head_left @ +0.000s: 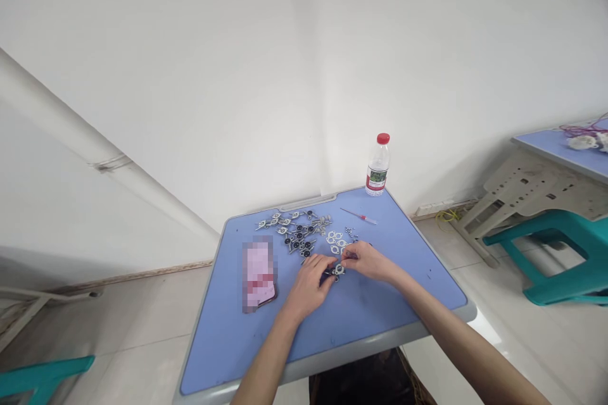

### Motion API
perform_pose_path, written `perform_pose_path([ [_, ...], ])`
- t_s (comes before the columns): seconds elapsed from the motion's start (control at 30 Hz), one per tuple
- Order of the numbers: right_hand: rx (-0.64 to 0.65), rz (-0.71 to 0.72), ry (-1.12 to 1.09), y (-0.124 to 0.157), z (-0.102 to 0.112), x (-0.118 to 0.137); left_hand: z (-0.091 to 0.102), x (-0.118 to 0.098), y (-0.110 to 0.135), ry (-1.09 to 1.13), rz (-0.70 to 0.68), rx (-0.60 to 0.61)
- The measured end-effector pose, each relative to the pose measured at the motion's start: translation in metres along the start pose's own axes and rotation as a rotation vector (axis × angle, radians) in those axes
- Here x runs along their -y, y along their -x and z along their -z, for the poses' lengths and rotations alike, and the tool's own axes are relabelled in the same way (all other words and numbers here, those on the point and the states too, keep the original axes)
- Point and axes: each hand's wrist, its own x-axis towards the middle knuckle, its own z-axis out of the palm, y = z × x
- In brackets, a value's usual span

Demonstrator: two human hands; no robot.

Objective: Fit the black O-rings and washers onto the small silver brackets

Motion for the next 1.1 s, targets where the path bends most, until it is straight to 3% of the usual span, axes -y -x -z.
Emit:
perform_pose_path([
  [0.2,0.078,0.009,-0.039,0.001,0.001,-0.005,0.001,0.001,-0.001,0.057,-0.03,0.013],
  [1.1,0.072,0.036,-0.061,0.006,-0.005,-0.002,0.001,0.004,-0.006,0.196,0.004,0.045],
])
